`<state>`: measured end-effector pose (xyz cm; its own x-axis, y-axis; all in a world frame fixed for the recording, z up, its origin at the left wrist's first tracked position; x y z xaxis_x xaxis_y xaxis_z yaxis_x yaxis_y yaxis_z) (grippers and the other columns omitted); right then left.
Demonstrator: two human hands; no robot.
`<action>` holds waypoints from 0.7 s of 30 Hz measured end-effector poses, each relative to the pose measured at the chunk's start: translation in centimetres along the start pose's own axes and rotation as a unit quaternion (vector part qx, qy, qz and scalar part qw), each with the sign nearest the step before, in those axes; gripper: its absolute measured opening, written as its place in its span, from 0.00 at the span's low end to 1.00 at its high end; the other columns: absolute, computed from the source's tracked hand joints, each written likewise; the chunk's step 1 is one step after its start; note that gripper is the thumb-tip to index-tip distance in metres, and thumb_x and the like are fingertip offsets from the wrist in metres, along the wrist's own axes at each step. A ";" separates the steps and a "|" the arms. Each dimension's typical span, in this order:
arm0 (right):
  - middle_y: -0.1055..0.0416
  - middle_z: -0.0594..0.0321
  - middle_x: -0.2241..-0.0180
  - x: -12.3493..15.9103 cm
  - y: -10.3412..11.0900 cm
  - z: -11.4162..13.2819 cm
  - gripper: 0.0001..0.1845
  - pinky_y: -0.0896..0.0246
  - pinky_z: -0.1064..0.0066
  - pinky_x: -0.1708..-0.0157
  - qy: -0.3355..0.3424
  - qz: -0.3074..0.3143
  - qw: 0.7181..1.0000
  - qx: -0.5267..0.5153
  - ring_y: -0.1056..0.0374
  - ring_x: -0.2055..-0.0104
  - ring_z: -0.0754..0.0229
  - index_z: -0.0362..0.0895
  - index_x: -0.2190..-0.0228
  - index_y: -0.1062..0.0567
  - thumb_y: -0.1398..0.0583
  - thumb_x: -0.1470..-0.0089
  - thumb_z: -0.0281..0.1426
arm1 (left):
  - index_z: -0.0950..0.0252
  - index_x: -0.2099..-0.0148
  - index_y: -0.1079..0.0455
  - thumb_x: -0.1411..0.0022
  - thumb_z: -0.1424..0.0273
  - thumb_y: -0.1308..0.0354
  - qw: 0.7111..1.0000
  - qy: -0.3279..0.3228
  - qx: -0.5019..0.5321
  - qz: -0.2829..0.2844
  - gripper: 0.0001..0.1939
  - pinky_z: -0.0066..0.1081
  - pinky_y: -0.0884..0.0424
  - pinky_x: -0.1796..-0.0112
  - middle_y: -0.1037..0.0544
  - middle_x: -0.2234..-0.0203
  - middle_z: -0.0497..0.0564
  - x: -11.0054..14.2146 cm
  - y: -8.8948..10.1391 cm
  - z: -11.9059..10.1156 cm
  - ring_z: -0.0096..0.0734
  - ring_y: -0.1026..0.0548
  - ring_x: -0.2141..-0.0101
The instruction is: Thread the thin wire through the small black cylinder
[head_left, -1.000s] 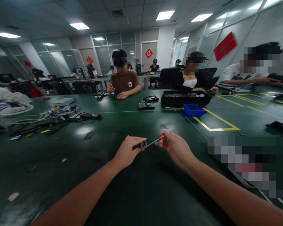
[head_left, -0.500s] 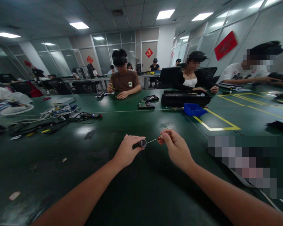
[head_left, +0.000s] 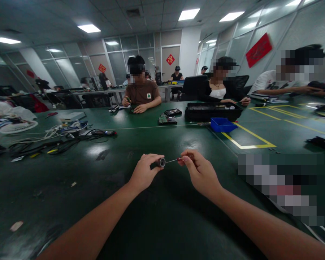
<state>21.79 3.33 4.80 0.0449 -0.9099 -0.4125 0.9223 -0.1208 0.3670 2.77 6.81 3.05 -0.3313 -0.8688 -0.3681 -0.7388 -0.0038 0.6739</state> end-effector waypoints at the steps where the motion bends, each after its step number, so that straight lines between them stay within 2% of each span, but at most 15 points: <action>1: 0.22 0.61 0.64 0.0 0.0 0.1 0.10 0.28 0.60 0.59 0.000 0.002 1.000 0.001 0.23 0.60 0.55 0.49 0.58 0.29 0.47 0.33 0.40 | 0.55 0.47 0.26 0.40 0.75 0.35 1.000 -0.001 0.000 -0.001 0.19 0.45 0.36 0.43 0.22 0.51 0.49 0.0 0.0 0.1 0.40 0.27 0.50; 21: 0.21 0.61 0.65 -0.2 0.1 0.2 0.11 0.29 0.63 0.59 -0.009 -0.007 1.000 0.013 0.23 0.61 0.56 0.47 0.59 0.28 0.47 0.34 0.38 | 0.56 0.48 0.26 0.42 0.75 0.32 1.000 0.018 0.000 -0.001 0.20 0.39 0.34 0.48 0.22 0.52 0.46 0.1 0.0 0.2 0.37 0.27 0.51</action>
<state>21.80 3.46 5.10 0.0248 -0.9151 -0.4024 0.9124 -0.1438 0.3832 2.63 6.87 2.84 -0.3094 -0.8856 -0.3463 -0.7395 -0.0048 0.6731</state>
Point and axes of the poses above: each hand's wrist, its own x-axis away from the middle knuckle, its own y-axis out of the back of the hand, z = x × y, the point moved 8 cm from there along -x, towards the middle knuckle
